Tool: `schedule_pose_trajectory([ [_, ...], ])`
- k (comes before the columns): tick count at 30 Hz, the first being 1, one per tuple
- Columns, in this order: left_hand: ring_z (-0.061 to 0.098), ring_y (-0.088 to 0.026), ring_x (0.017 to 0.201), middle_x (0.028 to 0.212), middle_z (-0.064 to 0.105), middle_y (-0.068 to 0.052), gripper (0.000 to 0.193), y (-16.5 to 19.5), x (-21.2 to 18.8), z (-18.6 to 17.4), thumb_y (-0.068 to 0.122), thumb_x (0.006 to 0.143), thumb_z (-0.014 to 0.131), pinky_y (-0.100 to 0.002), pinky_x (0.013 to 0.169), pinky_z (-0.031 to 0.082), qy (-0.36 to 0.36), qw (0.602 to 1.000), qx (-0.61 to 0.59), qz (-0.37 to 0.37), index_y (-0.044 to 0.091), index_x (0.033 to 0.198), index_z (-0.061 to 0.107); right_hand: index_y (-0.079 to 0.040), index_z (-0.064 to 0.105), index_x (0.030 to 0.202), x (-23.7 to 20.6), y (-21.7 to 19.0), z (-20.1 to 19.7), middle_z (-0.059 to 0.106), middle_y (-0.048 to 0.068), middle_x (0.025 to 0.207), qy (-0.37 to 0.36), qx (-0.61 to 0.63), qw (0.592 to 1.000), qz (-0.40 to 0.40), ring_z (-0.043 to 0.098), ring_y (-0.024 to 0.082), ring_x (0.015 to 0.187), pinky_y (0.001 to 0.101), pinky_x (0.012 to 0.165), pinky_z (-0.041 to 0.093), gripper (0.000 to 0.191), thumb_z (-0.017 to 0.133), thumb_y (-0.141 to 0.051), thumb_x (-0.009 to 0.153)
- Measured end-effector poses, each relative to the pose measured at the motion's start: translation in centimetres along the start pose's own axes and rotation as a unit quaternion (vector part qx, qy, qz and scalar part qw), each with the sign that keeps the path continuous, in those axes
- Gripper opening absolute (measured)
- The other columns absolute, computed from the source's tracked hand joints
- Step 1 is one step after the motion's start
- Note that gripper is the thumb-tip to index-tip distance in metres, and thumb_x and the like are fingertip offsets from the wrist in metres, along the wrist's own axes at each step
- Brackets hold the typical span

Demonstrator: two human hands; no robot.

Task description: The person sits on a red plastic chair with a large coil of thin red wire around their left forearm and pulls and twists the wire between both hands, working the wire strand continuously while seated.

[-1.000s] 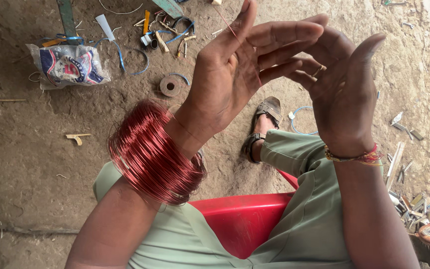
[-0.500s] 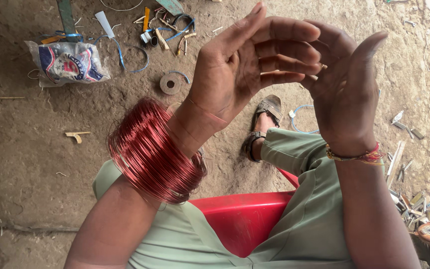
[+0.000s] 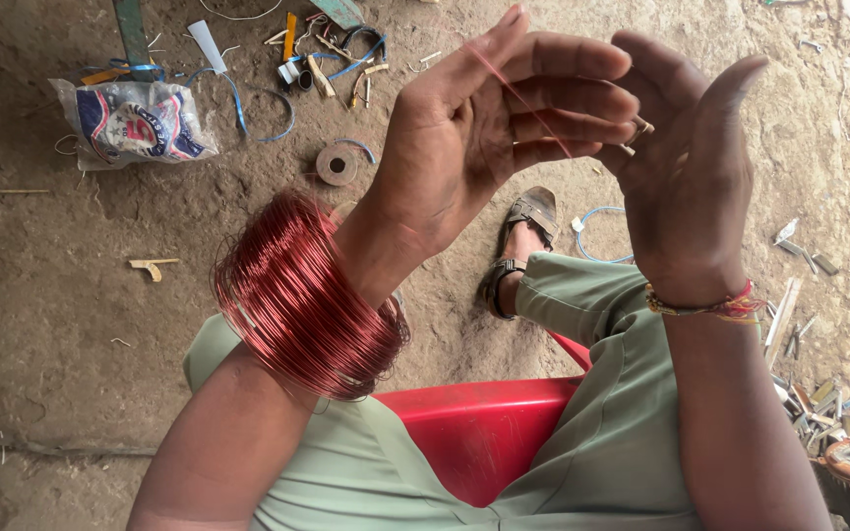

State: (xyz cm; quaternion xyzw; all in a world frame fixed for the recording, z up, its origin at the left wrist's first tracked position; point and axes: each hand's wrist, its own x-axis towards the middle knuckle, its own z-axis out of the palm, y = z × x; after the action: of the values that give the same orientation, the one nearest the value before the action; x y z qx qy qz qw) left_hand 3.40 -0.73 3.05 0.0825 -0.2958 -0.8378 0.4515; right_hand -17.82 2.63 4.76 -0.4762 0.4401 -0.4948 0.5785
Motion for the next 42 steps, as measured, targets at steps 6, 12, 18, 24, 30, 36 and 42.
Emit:
schedule_pose_trajectory([
  [6, 0.073, -0.029, 0.104, 0.095, 0.072, -0.016, 0.065, -0.2, 0.1, -0.3, 0.046, 0.116, 0.030, -0.046, 0.108, 0.057, -0.014, 1.000, -0.003, 0.007, -0.008, 0.128, 0.065, 0.009, 0.047, 0.152, 0.1, -0.2, 0.4, 0.062, 0.019, 0.138, -0.013, -0.024, 1.000, -0.005, 0.062, 0.022, 0.117, 0.0378, 0.110, 0.051, 0.091, 0.031, -0.069, 0.109],
  [12, 0.072, -0.028, 0.095, 0.091, 0.069, -0.014, 0.066, -0.6, 0.0, -0.7, 0.046, 0.123, 0.033, -0.046, 0.099, 0.056, -0.014, 0.999, -0.019, 0.022, -0.011, 0.126, 0.067, 0.010, 0.044, 0.154, -0.1, 0.1, 0.1, 0.060, 0.019, 0.141, -0.003, -0.039, 0.999, -0.022, 0.061, 0.024, 0.118, 0.0385, 0.111, 0.051, 0.089, 0.033, -0.067, 0.110],
  [18, 0.071, -0.027, 0.117, 0.119, 0.074, -0.019, 0.066, -0.2, -0.2, -0.3, 0.050, 0.117, 0.033, -0.041, 0.112, 0.055, -0.007, 0.999, 0.026, 0.023, -0.006, 0.136, 0.063, 0.004, 0.033, 0.165, 0.0, 0.6, -0.6, 0.050, 0.016, 0.158, -0.009, -0.031, 0.998, -0.046, 0.057, 0.025, 0.139, 0.0395, 0.121, 0.049, 0.088, 0.035, -0.065, 0.111],
  [24, 0.065, -0.024, 0.131, 0.140, 0.066, -0.017, 0.061, -0.3, 0.0, -0.1, 0.047, 0.117, 0.033, -0.039, 0.121, 0.050, 0.016, 0.999, 0.036, 0.034, -0.002, 0.145, 0.057, 0.004, 0.038, 0.160, 0.0, 0.4, 0.0, 0.055, 0.015, 0.151, -0.043, -0.054, 0.997, -0.024, 0.059, 0.023, 0.127, 0.0415, 0.117, 0.051, 0.089, 0.030, -0.068, 0.106],
  [30, 0.064, -0.023, 0.129, 0.140, 0.066, -0.017, 0.056, -0.4, 0.0, -0.2, 0.043, 0.118, 0.034, -0.039, 0.117, 0.050, 0.024, 0.998, 0.055, 0.026, -0.002, 0.142, 0.057, 0.004, 0.038, 0.159, -0.1, 0.0, 0.5, 0.056, 0.016, 0.149, -0.034, -0.053, 0.998, -0.029, 0.060, 0.024, 0.130, 0.0400, 0.114, 0.052, 0.087, 0.030, -0.066, 0.107],
  [36, 0.072, -0.025, 0.117, 0.125, 0.073, -0.019, 0.058, -0.2, 0.0, -0.1, 0.045, 0.118, 0.035, -0.039, 0.110, 0.056, -0.014, 0.999, 0.030, 0.013, -0.003, 0.138, 0.061, 0.007, 0.040, 0.157, 0.0, -0.3, 0.6, 0.056, 0.016, 0.147, -0.027, -0.046, 0.998, -0.025, 0.060, 0.024, 0.132, 0.0403, 0.118, 0.052, 0.088, 0.031, -0.067, 0.110],
  [42, 0.074, -0.026, 0.104, 0.102, 0.075, -0.017, 0.058, -0.2, 0.0, 0.0, 0.043, 0.118, 0.036, -0.044, 0.107, 0.060, -0.003, 1.000, 0.009, 0.006, -0.006, 0.132, 0.064, 0.007, 0.040, 0.159, 0.0, -0.5, 0.9, 0.057, 0.019, 0.152, -0.037, -0.049, 0.998, -0.015, 0.060, 0.026, 0.135, 0.0414, 0.120, 0.051, 0.092, 0.031, -0.069, 0.108],
])
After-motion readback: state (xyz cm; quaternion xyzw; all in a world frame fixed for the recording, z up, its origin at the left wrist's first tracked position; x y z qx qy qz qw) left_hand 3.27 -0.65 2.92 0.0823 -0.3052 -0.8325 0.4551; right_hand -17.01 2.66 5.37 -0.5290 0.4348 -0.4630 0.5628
